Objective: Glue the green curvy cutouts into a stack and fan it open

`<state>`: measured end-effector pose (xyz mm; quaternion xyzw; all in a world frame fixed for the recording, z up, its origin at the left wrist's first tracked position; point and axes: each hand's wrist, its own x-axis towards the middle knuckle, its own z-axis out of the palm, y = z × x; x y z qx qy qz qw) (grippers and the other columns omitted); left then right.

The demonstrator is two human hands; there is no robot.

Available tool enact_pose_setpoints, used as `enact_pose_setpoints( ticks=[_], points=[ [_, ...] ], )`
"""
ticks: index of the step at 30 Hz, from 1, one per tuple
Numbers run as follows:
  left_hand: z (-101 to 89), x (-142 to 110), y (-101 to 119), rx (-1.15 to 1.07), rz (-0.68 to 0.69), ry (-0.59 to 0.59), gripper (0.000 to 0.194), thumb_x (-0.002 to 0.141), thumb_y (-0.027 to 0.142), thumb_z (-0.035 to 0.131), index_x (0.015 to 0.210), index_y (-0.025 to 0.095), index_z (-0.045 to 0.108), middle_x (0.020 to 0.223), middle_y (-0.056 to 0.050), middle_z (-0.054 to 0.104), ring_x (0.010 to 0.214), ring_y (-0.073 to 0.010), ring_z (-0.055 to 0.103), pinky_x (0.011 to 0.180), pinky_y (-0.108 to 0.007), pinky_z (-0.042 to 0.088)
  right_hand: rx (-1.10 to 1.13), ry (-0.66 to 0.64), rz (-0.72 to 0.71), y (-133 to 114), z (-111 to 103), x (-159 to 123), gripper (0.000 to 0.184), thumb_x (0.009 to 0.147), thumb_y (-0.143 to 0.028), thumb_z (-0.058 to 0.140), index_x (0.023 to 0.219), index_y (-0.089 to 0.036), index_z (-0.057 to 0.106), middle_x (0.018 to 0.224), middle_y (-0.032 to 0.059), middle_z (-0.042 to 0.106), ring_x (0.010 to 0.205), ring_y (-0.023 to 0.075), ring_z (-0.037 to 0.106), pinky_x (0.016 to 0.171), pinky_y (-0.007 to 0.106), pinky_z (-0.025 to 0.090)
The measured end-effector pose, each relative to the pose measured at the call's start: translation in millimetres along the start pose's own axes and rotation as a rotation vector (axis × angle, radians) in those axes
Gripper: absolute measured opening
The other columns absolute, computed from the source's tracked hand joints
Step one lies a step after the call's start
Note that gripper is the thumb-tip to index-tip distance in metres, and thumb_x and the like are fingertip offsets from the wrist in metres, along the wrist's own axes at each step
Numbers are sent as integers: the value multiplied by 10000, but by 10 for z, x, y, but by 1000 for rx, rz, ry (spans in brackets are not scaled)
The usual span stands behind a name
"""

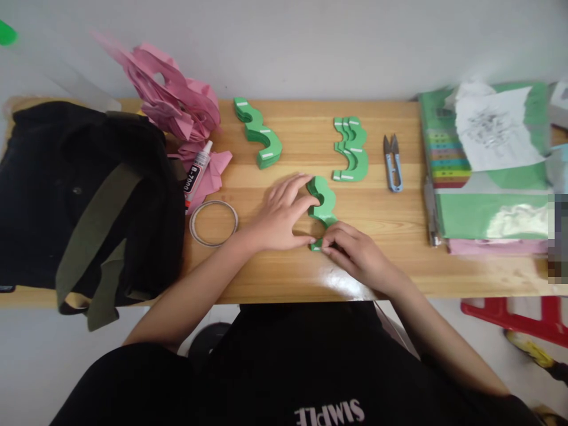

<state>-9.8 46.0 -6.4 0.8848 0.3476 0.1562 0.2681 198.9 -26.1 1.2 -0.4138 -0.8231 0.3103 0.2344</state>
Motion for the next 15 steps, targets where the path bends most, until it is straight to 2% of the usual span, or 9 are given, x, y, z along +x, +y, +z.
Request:
enact_pose_setpoints(
  ticks=[5,9,15],
  points=[
    [4,-4,-14,-4,14,9,548,671,346,762,1149,227,521,1501,-143,298,1420,-349,238,1136,-534,223,-77,14,-17,-18,47,16,119,944,-216,484,938,-186,599,884,56,634,810,157,603,729,289,511],
    [13,-7,-19,-2,16,12,528,689,350,744,1150,228,519,1500,-139,296,1421,-340,238,1138,-525,222,-174,8,-65,-26,68,35,174,950,-219,471,896,-178,631,846,59,639,772,157,594,699,287,508],
    [8,-3,-11,5,14,5,544,680,350,752,1153,215,520,1497,-155,293,1420,-346,236,1139,-525,219,-125,28,-76,-7,57,24,145,938,-225,501,904,-182,636,850,57,634,776,150,597,705,286,519]
  ],
)
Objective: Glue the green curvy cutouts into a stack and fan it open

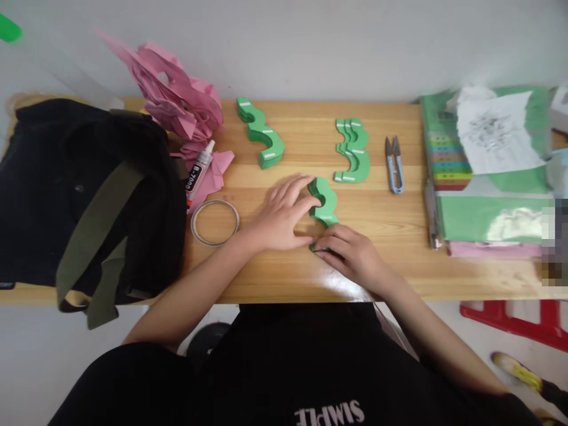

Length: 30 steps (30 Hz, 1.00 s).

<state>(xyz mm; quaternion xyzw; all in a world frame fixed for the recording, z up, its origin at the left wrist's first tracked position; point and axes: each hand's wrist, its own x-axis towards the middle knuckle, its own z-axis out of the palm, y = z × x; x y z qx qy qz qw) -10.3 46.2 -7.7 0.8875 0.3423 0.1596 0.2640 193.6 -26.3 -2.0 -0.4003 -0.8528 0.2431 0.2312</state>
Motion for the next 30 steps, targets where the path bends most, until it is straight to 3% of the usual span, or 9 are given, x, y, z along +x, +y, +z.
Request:
enact_pose_setpoints(
  ticks=[7,22,30],
  points=[
    [-10,1,7,-10,-5,-3,551,667,334,765,1148,229,517,1501,-136,296,1422,-345,232,1140,-528,219,39,71,-13,5,38,-11,82,910,-194,549,898,-175,628,846,55,634,779,146,602,695,275,522],
    [-6,1,3,17,-4,-8,574,666,363,765,1162,200,526,1495,-174,295,1420,-350,238,1137,-520,228,59,96,-6,9,38,-14,80,904,-194,556,890,-188,634,833,48,633,770,144,605,682,267,520],
    [-1,-2,5,-1,-10,-3,552,670,347,759,1150,227,516,1499,-143,295,1420,-344,238,1138,-527,226,38,106,-16,6,39,-7,108,906,-194,548,870,-185,649,817,47,626,757,143,597,675,266,510]
  ],
)
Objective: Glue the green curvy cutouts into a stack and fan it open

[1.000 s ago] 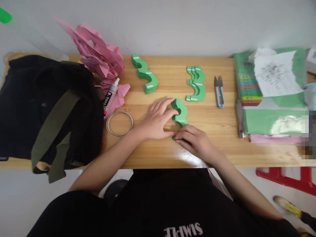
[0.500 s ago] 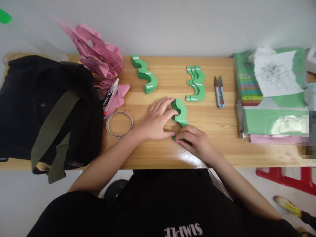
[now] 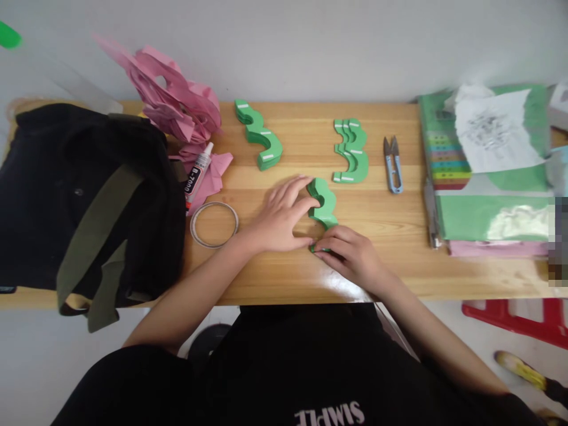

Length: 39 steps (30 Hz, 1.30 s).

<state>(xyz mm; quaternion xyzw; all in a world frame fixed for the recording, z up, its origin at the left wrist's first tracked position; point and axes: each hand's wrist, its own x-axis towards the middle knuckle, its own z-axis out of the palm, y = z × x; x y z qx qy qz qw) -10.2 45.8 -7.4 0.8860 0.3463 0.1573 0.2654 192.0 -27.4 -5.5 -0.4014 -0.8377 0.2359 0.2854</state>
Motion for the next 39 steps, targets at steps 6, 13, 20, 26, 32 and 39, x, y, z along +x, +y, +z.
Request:
enact_pose_setpoints(
  ticks=[6,13,20,26,32,39],
  points=[
    [3,6,-2,6,5,-2,550,676,353,756,1152,205,524,1494,-161,294,1416,-348,244,1141,-520,225,4,-29,0,11,-6,-1,139,916,-208,535,875,-179,665,816,50,626,753,146,597,675,270,506],
    [5,1,-8,-19,1,0,548,678,357,752,1157,233,517,1504,-134,288,1419,-346,234,1134,-540,229,-11,-121,1,19,-47,40,183,937,-241,510,863,-186,668,816,45,636,729,134,589,660,267,490],
    [-15,7,10,-9,-15,-15,555,674,372,767,1150,219,527,1499,-145,292,1419,-345,235,1141,-533,225,-4,-128,-27,39,-33,37,170,933,-233,505,830,-186,631,795,44,618,729,136,569,657,268,474],
    [-5,5,-5,-13,-10,-10,578,665,370,784,1157,224,520,1500,-143,288,1422,-349,228,1141,-537,219,163,-120,123,-22,-129,41,54,879,-203,561,831,-186,578,732,7,565,636,101,522,569,218,435],
    [6,0,-19,-2,21,4,579,673,385,775,1160,208,519,1493,-162,294,1423,-342,227,1145,-531,215,65,-99,234,-105,-88,82,44,846,-216,589,820,-189,566,684,-19,523,572,85,471,527,207,391],
    [10,3,-19,-24,14,7,569,661,344,779,1153,235,516,1500,-133,296,1427,-343,222,1142,-551,211,-41,-106,239,-147,-33,115,28,830,-220,560,831,-198,579,686,-4,561,586,110,506,556,233,414]
  ],
)
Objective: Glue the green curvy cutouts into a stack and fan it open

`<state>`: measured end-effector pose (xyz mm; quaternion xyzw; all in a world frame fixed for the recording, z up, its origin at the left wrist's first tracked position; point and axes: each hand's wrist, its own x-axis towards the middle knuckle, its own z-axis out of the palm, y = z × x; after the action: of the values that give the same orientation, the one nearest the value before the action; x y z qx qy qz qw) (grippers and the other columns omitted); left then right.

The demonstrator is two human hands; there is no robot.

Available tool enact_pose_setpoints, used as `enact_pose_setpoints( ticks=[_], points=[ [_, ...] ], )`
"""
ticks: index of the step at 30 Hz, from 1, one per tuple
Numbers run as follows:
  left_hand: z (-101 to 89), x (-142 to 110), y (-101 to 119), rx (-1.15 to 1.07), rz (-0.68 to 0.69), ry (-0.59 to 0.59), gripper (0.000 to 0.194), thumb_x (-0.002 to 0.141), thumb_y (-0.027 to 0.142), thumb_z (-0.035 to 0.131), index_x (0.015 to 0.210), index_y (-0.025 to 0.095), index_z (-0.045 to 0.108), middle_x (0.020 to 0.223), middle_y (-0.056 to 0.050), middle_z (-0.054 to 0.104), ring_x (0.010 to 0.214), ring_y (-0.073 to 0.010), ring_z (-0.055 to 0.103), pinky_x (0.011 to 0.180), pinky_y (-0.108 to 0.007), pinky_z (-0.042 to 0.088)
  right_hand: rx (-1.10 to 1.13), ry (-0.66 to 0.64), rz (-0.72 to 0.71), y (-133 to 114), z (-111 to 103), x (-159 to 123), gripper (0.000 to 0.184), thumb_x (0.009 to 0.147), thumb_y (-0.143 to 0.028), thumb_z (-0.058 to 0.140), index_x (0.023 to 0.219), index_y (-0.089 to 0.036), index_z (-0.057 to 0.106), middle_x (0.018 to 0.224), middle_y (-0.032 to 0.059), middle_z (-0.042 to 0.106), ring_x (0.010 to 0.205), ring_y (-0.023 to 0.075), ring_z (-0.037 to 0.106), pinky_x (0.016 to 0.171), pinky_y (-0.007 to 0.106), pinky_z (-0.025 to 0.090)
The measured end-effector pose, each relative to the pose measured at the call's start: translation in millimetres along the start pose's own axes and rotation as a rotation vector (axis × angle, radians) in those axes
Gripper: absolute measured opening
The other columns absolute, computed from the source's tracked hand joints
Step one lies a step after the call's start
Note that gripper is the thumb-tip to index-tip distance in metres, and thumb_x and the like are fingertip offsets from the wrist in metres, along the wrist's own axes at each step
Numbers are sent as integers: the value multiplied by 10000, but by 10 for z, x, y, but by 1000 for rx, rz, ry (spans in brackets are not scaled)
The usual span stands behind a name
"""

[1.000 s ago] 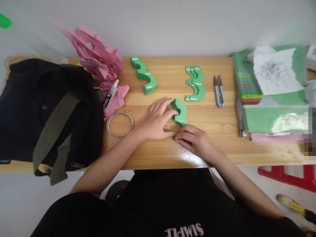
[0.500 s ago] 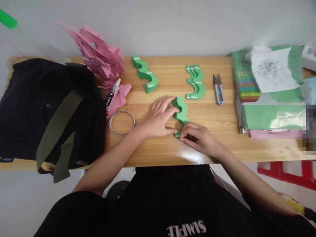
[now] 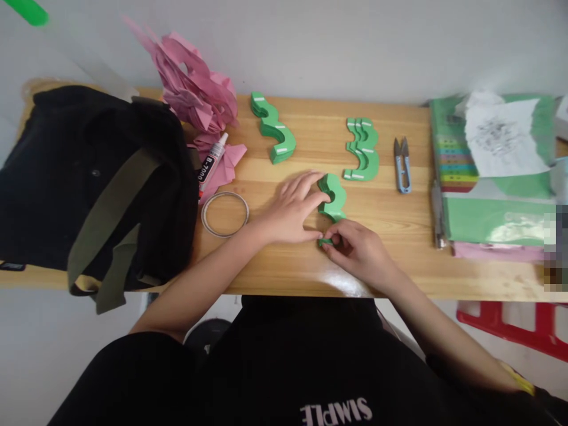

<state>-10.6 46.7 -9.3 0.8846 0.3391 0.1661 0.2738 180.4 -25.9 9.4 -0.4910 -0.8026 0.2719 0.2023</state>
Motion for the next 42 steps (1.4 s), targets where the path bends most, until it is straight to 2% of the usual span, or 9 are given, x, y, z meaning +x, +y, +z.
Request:
enact_pose_setpoints(
  ticks=[6,14,19,23,28,32,38,40,42],
  points=[
    [-8,2,7,2,-3,-3,561,662,347,774,1146,213,524,1491,-156,302,1422,-348,234,1146,-537,211,-150,74,-29,-33,46,-22,37,809,-219,536,786,-191,543,668,12,575,597,132,527,567,252,424],
    [-6,0,5,-1,-1,2,536,676,358,752,1142,240,515,1491,-130,311,1423,-339,237,1144,-533,210,-370,89,-103,-114,62,-53,152,856,-207,491,727,-173,565,657,38,569,604,147,530,540,262,389],
    [2,-1,-4,-8,-2,8,551,670,359,759,1151,244,516,1496,-126,303,1425,-335,228,1146,-543,207,-389,69,-83,-116,73,-46,172,855,-209,482,716,-173,577,671,41,579,597,139,527,541,256,392],
    [6,-15,0,4,-12,13,585,659,396,776,1160,238,520,1496,-140,296,1415,-349,245,1127,-562,247,-266,84,-31,-104,30,-41,161,824,-183,517,673,-175,571,645,24,585,562,120,531,527,236,397],
    [3,-20,-2,38,-16,17,568,658,437,776,1122,215,533,1473,-177,314,1392,-380,277,1096,-586,296,169,58,186,11,-119,-46,90,752,-148,570,689,-171,631,596,-9,622,512,94,560,490,195,422],
    [-2,-18,8,39,-26,11,548,654,401,776,1117,245,530,1476,-152,321,1384,-384,295,1085,-599,312,357,199,381,345,-437,-44,126,736,-253,595,680,-158,658,615,28,681,522,124,605,496,225,477],
    [10,-22,11,56,-43,7,543,635,376,793,1100,248,541,1471,-140,342,1371,-397,318,1082,-596,336,322,705,666,1006,-1340,13,125,673,-281,667,654,-160,637,612,55,690,529,163,650,489,256,531],
    [22,-23,5,63,-44,10,538,636,360,794,1099,245,546,1472,-137,345,1370,-394,321,1078,-596,341,223,772,771,1178,-1605,69,82,680,-225,667,675,-156,624,657,66,704,562,166,666,520,260,543],
    [31,-24,5,69,-51,13,538,635,342,797,1101,236,551,1472,-140,345,1369,-392,323,1075,-597,344,139,775,837,1317,-1799,142,56,680,-165,652,667,-155,599,635,63,692,552,164,661,530,263,533]
  ],
)
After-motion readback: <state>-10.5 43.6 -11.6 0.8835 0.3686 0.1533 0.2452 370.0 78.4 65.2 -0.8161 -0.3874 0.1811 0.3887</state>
